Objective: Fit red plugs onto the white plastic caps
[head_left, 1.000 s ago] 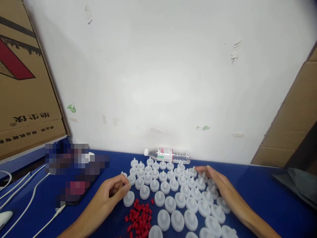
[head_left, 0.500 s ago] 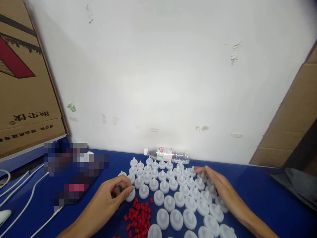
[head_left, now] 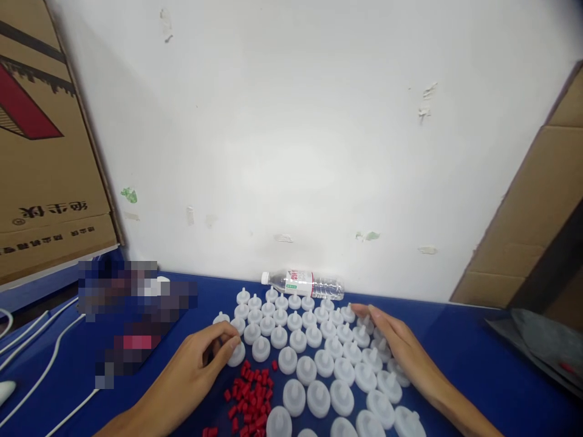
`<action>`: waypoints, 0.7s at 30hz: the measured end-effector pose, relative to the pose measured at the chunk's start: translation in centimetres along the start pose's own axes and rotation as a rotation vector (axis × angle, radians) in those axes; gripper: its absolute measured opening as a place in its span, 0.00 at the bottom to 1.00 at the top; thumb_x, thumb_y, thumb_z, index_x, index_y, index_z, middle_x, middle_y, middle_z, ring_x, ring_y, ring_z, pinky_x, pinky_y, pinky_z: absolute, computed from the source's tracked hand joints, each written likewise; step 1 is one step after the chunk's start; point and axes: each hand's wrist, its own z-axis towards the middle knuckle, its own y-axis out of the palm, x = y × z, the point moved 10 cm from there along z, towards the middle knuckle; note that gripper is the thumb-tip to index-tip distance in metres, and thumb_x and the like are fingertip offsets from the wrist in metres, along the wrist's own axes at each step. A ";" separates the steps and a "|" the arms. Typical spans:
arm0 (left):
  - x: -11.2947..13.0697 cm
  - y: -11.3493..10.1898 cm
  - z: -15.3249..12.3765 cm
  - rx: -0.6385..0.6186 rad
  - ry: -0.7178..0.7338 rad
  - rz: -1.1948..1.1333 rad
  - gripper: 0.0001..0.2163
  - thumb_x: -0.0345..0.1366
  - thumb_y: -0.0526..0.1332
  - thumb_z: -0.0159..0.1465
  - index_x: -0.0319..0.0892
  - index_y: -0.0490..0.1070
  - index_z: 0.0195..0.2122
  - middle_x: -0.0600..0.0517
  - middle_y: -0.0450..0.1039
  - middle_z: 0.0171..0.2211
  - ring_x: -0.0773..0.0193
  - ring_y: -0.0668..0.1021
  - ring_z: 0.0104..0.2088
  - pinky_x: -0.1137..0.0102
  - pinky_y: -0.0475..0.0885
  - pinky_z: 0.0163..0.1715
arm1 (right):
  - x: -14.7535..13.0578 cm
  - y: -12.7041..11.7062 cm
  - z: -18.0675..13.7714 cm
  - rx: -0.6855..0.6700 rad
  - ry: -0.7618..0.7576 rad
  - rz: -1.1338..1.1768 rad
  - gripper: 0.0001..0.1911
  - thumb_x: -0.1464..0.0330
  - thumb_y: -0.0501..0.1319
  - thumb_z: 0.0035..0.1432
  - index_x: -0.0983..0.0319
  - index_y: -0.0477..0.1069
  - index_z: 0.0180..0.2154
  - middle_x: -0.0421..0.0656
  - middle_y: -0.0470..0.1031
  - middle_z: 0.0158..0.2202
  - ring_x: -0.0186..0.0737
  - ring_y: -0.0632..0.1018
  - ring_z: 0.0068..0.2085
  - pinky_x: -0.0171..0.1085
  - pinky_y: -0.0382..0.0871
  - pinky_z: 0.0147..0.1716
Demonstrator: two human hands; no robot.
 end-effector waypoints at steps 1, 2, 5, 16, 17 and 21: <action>0.1 0.0 -0.1 0.006 0.011 0.008 0.21 0.55 0.50 0.73 0.45 0.72 0.36 0.56 0.64 0.27 0.62 0.66 0.29 0.71 0.61 0.29 | 0.0 0.0 0.0 0.003 0.001 -0.005 0.38 0.37 0.49 0.63 0.57 0.78 0.54 0.47 0.78 0.58 0.55 0.71 0.64 0.52 0.53 0.68; 0.3 0.0 -0.1 0.009 0.022 0.016 0.20 0.54 0.50 0.73 0.45 0.72 0.37 0.56 0.65 0.28 0.61 0.67 0.29 0.71 0.61 0.29 | 0.0 0.0 -0.1 0.000 -0.002 -0.008 0.38 0.38 0.49 0.63 0.57 0.78 0.55 0.47 0.77 0.58 0.54 0.71 0.64 0.52 0.53 0.68; 0.4 0.0 -0.3 0.018 0.037 0.028 0.19 0.52 0.52 0.73 0.46 0.73 0.37 0.55 0.68 0.27 0.61 0.68 0.28 0.71 0.62 0.29 | -0.1 0.1 -0.1 -0.016 -0.017 -0.014 0.37 0.40 0.49 0.65 0.58 0.76 0.56 0.47 0.76 0.60 0.53 0.71 0.64 0.52 0.52 0.69; 0.5 -0.5 0.0 0.071 0.064 0.000 0.17 0.53 0.52 0.73 0.47 0.72 0.44 0.56 0.69 0.28 0.62 0.69 0.27 0.72 0.63 0.27 | -1.5 0.0 -0.3 0.001 -0.044 -0.040 0.34 0.40 0.49 0.66 0.56 0.81 0.50 0.45 0.78 0.56 0.55 0.71 0.64 0.54 0.51 0.69; 0.6 -0.7 -0.2 0.075 0.065 -0.003 0.17 0.52 0.50 0.74 0.47 0.71 0.43 0.56 0.68 0.28 0.63 0.68 0.27 0.72 0.63 0.27 | -1.4 -0.1 -0.3 0.003 -0.049 -0.037 0.34 0.40 0.49 0.66 0.56 0.81 0.49 0.45 0.79 0.56 0.55 0.71 0.64 0.54 0.50 0.69; 2.3 -2.3 -1.3 0.170 0.164 -0.007 0.19 0.46 0.45 0.77 0.45 0.65 0.32 0.55 0.66 0.29 0.63 0.70 0.30 0.72 0.66 0.32 | -1.2 -0.2 -0.2 0.010 -0.069 -0.030 0.33 0.41 0.49 0.66 0.56 0.82 0.47 0.46 0.78 0.57 0.54 0.72 0.63 0.53 0.50 0.69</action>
